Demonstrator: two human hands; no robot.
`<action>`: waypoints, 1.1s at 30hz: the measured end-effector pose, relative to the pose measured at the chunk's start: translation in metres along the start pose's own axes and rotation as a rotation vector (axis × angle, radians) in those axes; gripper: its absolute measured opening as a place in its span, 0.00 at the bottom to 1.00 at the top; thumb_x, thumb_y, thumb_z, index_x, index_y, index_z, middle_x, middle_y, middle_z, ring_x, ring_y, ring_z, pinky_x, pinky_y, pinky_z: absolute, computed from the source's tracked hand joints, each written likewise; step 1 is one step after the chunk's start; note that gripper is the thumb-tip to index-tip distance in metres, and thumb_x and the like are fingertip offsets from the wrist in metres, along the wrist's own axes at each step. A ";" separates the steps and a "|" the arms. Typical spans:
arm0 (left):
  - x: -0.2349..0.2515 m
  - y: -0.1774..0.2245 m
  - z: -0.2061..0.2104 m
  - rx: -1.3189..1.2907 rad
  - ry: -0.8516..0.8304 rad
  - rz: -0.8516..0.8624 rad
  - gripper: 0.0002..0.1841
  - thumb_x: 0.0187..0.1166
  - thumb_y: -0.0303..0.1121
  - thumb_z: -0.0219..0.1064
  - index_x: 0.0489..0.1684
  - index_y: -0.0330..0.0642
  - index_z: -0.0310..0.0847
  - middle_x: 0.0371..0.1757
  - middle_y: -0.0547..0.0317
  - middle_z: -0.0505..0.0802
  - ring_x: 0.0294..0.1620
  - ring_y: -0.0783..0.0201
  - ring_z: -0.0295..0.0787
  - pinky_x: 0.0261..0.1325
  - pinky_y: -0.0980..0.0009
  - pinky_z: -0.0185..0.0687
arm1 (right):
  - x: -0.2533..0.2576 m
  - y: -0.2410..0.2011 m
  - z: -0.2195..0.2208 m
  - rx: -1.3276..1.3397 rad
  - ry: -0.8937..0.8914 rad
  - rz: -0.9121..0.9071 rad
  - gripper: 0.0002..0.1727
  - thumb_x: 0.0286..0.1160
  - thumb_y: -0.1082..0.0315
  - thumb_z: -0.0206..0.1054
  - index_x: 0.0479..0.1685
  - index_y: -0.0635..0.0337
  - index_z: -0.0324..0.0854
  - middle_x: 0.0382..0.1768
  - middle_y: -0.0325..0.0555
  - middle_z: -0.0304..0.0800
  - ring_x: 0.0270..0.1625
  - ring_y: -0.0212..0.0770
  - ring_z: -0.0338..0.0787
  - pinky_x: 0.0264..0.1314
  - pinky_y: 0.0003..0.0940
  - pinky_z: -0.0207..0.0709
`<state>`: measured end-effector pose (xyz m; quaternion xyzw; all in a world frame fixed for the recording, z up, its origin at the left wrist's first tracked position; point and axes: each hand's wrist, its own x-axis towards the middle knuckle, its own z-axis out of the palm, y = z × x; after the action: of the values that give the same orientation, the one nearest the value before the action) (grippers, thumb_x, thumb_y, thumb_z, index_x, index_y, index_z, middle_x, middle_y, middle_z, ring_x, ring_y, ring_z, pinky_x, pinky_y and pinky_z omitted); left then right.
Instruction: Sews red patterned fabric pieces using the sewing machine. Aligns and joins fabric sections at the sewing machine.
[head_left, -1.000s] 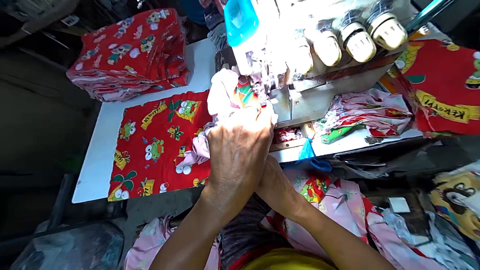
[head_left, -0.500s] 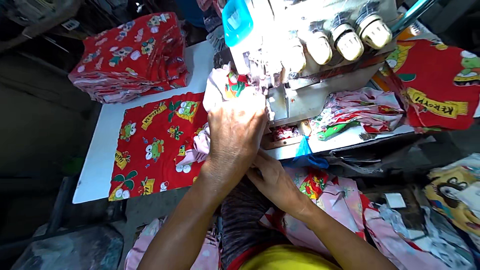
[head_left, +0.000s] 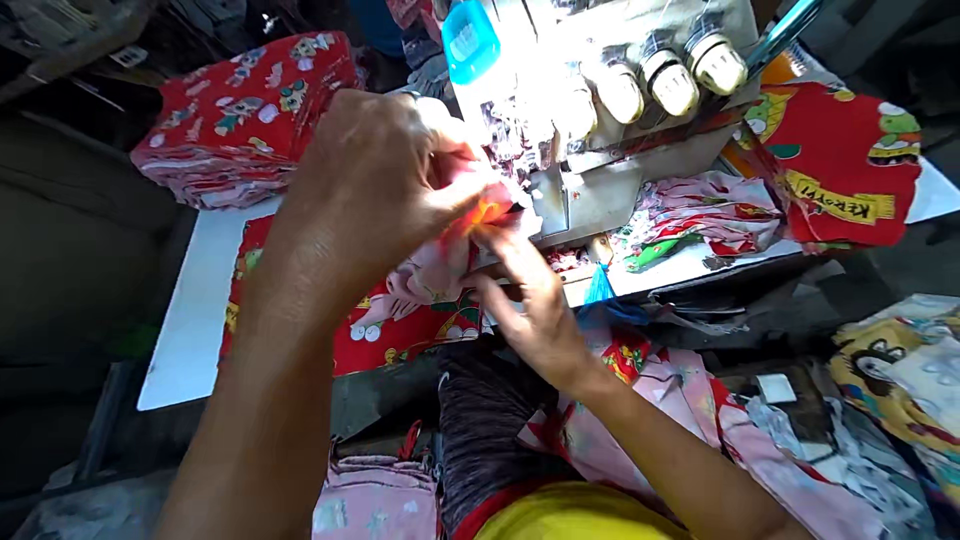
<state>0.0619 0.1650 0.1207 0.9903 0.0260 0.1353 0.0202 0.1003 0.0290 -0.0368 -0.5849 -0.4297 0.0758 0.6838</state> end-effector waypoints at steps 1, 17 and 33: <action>-0.002 0.009 0.003 -0.004 0.020 0.019 0.15 0.80 0.44 0.65 0.39 0.43 0.92 0.33 0.53 0.89 0.34 0.58 0.83 0.41 0.55 0.71 | 0.000 0.000 0.007 0.008 -0.039 -0.003 0.25 0.78 0.76 0.68 0.74 0.73 0.75 0.71 0.63 0.79 0.55 0.40 0.93 0.53 0.31 0.90; -0.050 0.063 0.076 0.176 0.117 -0.129 0.09 0.80 0.37 0.67 0.39 0.45 0.93 0.24 0.54 0.83 0.19 0.55 0.78 0.20 0.61 0.61 | -0.055 0.007 0.005 -0.052 -0.180 -0.011 0.10 0.74 0.73 0.68 0.46 0.69 0.90 0.44 0.53 0.92 0.50 0.33 0.91 0.58 0.20 0.81; -0.003 0.001 0.084 0.120 0.145 -0.313 0.13 0.84 0.39 0.62 0.43 0.44 0.91 0.45 0.47 0.94 0.48 0.43 0.92 0.40 0.44 0.79 | -0.071 0.028 -0.005 -0.002 -0.347 0.093 0.18 0.85 0.70 0.61 0.67 0.67 0.85 0.62 0.54 0.88 0.53 0.33 0.92 0.59 0.24 0.86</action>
<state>0.0816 0.1610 0.0386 0.9612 0.1892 0.1998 -0.0198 0.0711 -0.0087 -0.0960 -0.5829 -0.5136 0.2070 0.5947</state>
